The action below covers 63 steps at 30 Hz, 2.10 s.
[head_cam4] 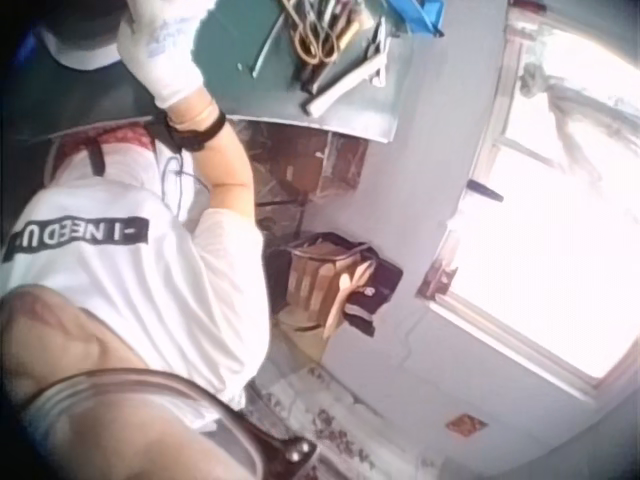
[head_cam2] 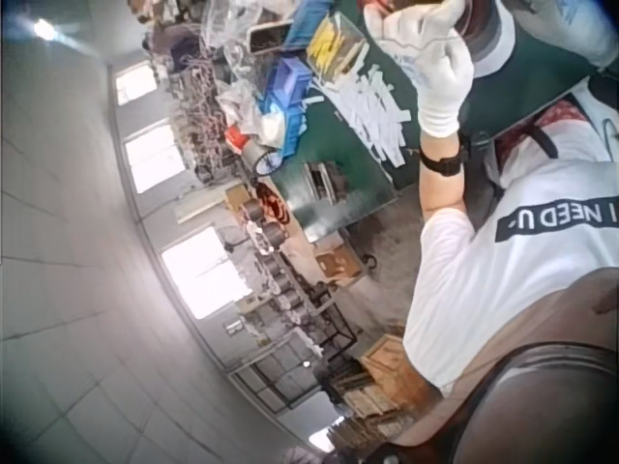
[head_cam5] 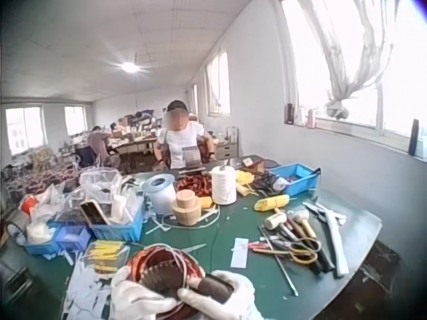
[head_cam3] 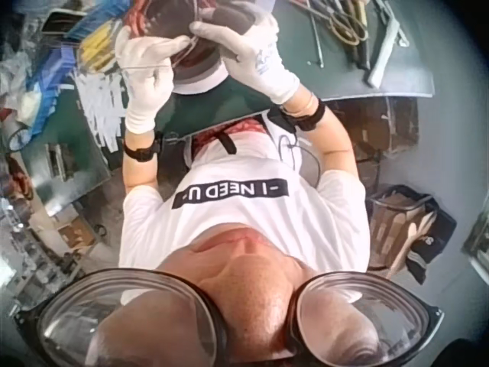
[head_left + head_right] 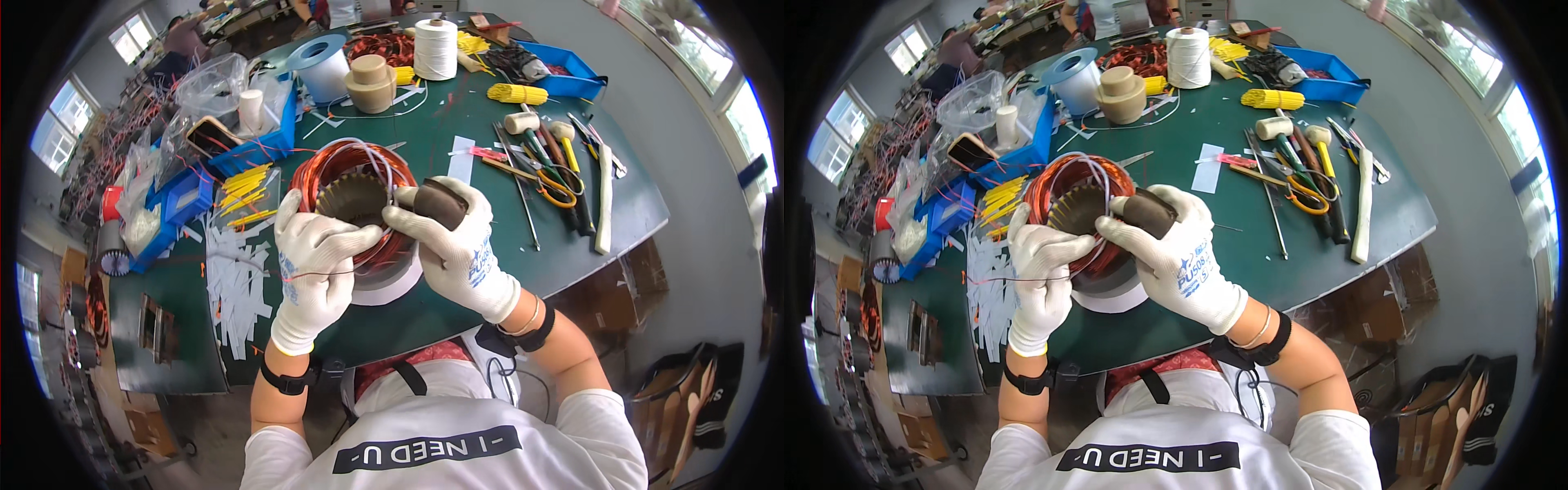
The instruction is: Assembling and trimming wire leads on a motor stator/coil assembly at a workbench.
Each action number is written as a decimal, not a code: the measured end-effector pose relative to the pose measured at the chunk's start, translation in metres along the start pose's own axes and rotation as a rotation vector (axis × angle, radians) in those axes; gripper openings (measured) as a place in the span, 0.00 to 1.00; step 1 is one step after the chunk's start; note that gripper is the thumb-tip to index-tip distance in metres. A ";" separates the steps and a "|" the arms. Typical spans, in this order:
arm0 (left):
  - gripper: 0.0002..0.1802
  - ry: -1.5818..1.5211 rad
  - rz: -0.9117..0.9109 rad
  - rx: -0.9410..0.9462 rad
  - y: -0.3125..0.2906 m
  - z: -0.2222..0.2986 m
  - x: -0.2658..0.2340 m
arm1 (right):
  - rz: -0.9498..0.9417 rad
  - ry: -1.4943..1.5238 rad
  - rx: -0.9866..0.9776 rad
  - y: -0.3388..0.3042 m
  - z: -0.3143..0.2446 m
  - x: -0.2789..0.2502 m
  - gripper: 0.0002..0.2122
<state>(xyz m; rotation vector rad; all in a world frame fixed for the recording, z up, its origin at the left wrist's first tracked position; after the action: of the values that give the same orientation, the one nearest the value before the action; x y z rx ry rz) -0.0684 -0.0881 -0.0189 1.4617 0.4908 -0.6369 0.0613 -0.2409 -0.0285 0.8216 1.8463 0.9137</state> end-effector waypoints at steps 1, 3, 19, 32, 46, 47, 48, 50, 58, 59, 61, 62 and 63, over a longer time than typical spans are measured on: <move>0.22 0.008 0.008 -0.002 -0.001 0.001 0.001 | 0.006 0.132 0.077 -0.003 0.001 -0.003 0.20; 0.22 0.019 0.019 0.004 -0.002 0.000 0.000 | 0.085 0.226 0.186 -0.011 -0.001 -0.017 0.21; 0.25 0.047 0.037 -0.012 -0.002 -0.007 0.002 | -0.635 -0.340 0.558 0.013 0.150 0.001 0.07; 0.24 -0.040 0.098 -0.050 -0.011 -0.006 0.007 | -1.021 -0.451 0.419 0.096 0.266 0.197 0.16; 0.25 -0.036 0.091 -0.041 -0.010 -0.009 0.009 | -0.948 -0.443 0.428 0.105 0.272 0.213 0.14; 0.26 -0.050 0.099 -0.039 -0.010 -0.009 0.010 | -1.031 -0.424 0.453 0.105 0.272 0.210 0.15; 0.26 -0.048 0.100 -0.040 -0.010 -0.009 0.009 | -1.117 -0.403 0.474 0.108 0.267 0.206 0.16; 0.25 -0.045 0.097 -0.038 -0.011 -0.009 0.009 | -1.109 -0.377 0.417 0.105 0.261 0.191 0.17; 0.23 -0.028 0.119 -0.020 -0.007 -0.005 0.009 | -0.404 -0.244 0.384 0.210 0.273 0.045 0.10; 0.22 -0.015 0.135 -0.032 -0.009 -0.006 0.009 | -0.272 -0.129 0.479 0.228 0.271 0.030 0.11; 0.22 -0.012 0.159 -0.049 -0.007 -0.006 0.008 | 0.033 0.050 0.571 0.262 0.289 0.001 0.12; 0.22 -0.019 0.159 -0.039 -0.006 -0.005 0.010 | 0.203 0.106 0.571 0.273 0.318 -0.018 0.12; 0.21 -0.013 0.143 -0.043 -0.006 -0.004 0.010 | 0.325 0.250 0.552 0.284 0.341 -0.043 0.12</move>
<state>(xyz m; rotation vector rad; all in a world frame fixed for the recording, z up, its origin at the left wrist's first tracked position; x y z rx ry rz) -0.0642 -0.0852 -0.0301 1.4367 0.3842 -0.5190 0.4350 -0.0453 0.1163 1.4313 2.2701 0.7264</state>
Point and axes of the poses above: each hand's wrist, its own y-axis towards the middle knuckle, its own x-axis out of the palm, z = x × y, the point moved 2 cm from there along y, towards the middle knuckle, and after that the axes turned 15 degrees about y, right-handed, at the moved point
